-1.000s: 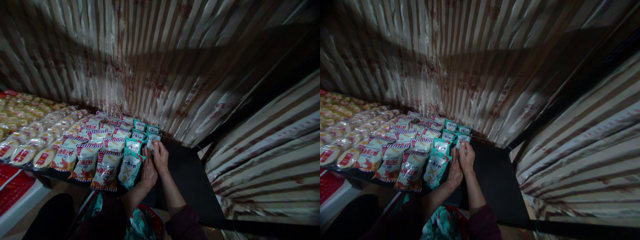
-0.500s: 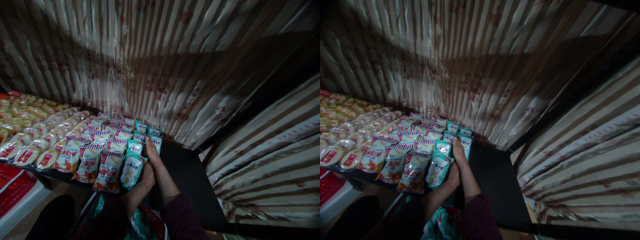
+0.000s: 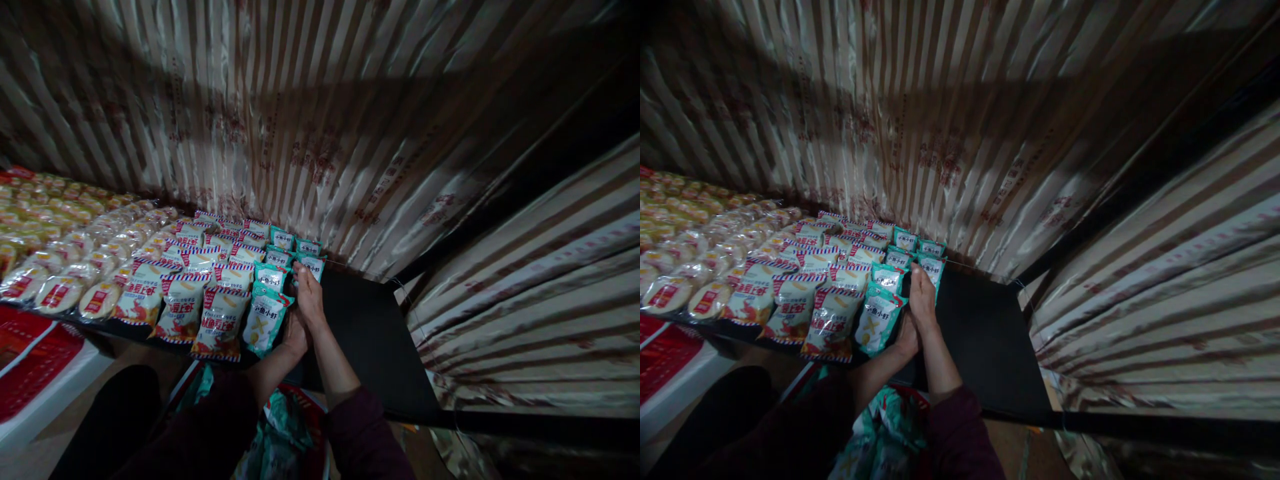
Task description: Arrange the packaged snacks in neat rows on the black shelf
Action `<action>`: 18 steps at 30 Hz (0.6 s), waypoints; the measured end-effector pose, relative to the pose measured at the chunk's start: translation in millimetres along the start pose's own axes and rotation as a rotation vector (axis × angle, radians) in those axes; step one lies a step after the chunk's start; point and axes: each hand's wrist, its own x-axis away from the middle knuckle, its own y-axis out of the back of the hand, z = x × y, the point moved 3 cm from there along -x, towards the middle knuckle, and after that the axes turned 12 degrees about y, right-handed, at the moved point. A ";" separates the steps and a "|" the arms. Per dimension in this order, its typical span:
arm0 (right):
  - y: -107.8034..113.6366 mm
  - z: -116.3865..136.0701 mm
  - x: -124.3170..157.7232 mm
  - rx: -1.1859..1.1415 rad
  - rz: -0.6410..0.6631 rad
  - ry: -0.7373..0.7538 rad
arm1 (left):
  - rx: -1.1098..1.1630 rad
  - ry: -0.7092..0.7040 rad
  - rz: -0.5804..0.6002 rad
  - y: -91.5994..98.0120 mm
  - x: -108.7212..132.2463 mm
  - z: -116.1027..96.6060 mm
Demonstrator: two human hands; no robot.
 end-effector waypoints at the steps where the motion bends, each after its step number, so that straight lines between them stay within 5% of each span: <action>1: 5.3 3.8 6.6 -0.001 -0.024 0.003 | -0.033 -0.011 0.010 1.6 3.2 -1.8; 7: 38.4 9.7 53.3 -0.071 -0.187 -0.116 | -0.125 0.002 0.041 13.5 44.0 -4.7; 10: 43.8 9.5 80.5 -0.098 -0.210 -0.170 | -0.115 -0.152 0.073 33.0 80.0 -9.3; 13: 36.8 13.2 103.5 -0.100 -0.126 -0.202 | -0.176 -0.297 0.014 63.1 111.1 -7.7; 18: 9.4 24.5 111.9 -0.021 0.064 -0.160 | -0.352 -0.193 -0.156 101.6 121.9 16.9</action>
